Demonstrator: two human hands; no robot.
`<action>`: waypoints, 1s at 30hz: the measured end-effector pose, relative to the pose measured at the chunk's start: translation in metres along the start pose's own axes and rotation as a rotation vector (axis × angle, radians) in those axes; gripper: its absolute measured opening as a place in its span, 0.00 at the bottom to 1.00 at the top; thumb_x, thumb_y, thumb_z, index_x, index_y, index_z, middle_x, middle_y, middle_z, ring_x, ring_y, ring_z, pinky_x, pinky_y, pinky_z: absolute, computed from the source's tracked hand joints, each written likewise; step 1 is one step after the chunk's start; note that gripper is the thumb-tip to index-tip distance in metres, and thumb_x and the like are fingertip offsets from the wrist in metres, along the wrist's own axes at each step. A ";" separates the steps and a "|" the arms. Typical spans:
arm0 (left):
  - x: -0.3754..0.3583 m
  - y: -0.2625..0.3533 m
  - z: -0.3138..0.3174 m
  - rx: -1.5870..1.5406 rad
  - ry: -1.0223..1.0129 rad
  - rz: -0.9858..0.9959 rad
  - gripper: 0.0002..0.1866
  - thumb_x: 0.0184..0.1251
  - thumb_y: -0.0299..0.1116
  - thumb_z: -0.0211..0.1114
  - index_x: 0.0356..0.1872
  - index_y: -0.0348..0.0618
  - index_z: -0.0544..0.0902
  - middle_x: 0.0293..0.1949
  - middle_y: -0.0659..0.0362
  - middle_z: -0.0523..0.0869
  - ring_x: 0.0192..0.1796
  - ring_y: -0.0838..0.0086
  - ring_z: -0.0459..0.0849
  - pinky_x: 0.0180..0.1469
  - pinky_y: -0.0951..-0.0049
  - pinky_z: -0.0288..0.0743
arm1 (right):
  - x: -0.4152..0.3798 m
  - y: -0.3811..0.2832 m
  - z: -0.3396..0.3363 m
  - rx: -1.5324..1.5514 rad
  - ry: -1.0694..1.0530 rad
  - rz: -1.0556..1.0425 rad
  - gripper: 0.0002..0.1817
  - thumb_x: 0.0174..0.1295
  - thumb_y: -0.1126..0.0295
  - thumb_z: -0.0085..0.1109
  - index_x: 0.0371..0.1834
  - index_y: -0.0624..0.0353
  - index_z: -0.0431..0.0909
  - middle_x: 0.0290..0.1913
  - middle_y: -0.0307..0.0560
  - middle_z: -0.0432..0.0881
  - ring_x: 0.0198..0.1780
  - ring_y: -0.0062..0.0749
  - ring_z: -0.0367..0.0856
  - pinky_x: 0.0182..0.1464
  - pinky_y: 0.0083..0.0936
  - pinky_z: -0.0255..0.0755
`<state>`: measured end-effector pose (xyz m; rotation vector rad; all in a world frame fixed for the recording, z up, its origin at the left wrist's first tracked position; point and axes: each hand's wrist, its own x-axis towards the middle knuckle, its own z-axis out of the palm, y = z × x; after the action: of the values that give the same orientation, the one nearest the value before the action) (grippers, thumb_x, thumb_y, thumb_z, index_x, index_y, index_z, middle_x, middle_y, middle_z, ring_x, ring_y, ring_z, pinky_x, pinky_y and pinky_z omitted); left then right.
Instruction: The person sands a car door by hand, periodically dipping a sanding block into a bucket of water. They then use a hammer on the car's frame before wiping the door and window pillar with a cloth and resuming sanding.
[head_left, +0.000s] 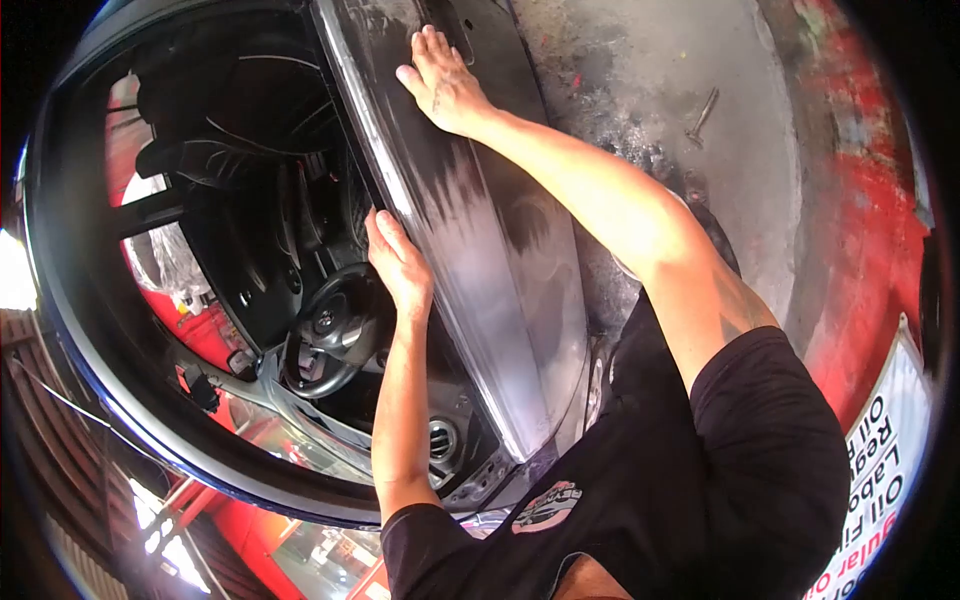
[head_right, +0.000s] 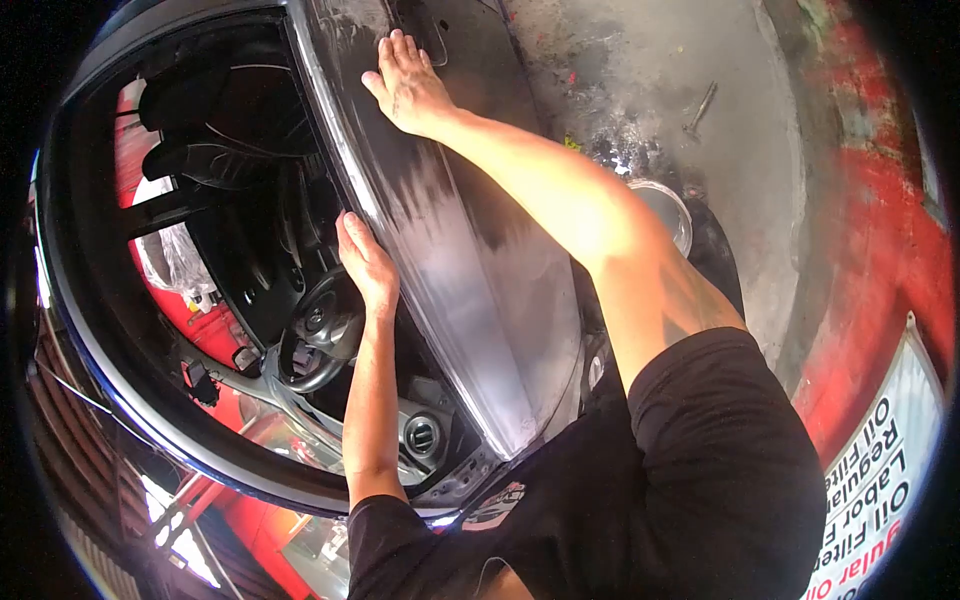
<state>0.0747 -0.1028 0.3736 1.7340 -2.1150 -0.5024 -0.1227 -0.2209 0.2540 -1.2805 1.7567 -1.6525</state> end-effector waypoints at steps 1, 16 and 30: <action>0.000 0.000 0.001 -0.001 0.021 0.017 0.30 0.92 0.48 0.44 0.65 0.24 0.77 0.44 0.37 0.87 0.47 0.46 0.85 0.56 0.53 0.77 | -0.014 -0.006 -0.004 -0.019 0.017 -0.031 0.40 0.85 0.48 0.38 0.83 0.77 0.55 0.85 0.78 0.54 0.87 0.69 0.52 0.86 0.58 0.49; 0.001 -0.020 0.008 -0.011 0.045 0.016 0.32 0.91 0.51 0.45 0.69 0.26 0.76 0.57 0.31 0.87 0.61 0.40 0.85 0.66 0.53 0.75 | -0.077 -0.033 -0.012 0.008 -0.019 -0.013 0.39 0.85 0.52 0.43 0.83 0.78 0.54 0.86 0.78 0.50 0.87 0.71 0.49 0.86 0.59 0.48; -0.002 0.008 0.002 -0.071 0.094 0.029 0.28 0.91 0.46 0.46 0.70 0.28 0.78 0.54 0.38 0.90 0.56 0.52 0.89 0.61 0.57 0.79 | -0.119 -0.066 -0.016 -0.125 -0.173 -0.265 0.35 0.82 0.57 0.50 0.82 0.74 0.61 0.87 0.72 0.53 0.88 0.62 0.50 0.86 0.59 0.49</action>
<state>0.0676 -0.0996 0.3758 1.6521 -2.0295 -0.4724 -0.0544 -0.1061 0.2854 -1.7229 1.6655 -1.5306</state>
